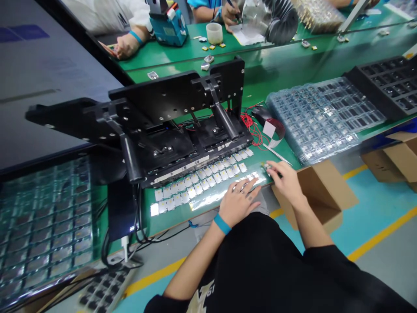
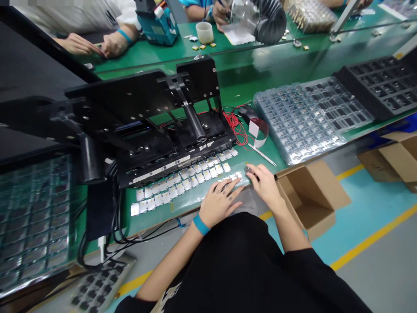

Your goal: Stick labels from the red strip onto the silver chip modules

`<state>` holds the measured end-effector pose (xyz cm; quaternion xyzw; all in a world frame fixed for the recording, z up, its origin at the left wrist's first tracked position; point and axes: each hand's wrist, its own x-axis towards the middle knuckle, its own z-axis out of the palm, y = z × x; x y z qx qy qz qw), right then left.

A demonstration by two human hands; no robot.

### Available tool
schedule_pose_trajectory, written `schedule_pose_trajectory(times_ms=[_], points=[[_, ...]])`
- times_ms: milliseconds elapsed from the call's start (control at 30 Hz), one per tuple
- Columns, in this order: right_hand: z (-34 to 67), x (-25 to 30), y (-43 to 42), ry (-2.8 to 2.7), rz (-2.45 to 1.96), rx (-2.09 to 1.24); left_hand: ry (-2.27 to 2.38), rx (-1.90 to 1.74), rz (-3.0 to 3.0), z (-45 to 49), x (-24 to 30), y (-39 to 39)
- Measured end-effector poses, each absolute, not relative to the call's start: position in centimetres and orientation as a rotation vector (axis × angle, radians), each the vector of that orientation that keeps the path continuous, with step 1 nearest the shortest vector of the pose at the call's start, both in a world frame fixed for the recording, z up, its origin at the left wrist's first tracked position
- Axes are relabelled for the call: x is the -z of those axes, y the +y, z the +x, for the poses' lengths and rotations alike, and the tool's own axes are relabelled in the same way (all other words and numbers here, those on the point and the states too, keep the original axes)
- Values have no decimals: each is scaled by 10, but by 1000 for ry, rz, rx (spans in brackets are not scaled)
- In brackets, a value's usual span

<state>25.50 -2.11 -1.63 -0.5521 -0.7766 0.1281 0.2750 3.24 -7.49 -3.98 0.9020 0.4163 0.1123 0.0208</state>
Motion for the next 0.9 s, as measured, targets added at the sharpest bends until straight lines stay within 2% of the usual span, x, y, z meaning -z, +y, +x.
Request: schedule_pose_trajectory(times_ms=[233, 567, 900], points=[[237, 44, -36, -2160, -1501, -352, 1292, -358, 2802, 32, 38, -76], [229, 40, -36, -2203, -1528, -313, 1342, -408, 2796, 30, 33, -78], [235, 41, -40, -2106, -1496, -417, 1341, -361, 2783, 28, 38, -79]])
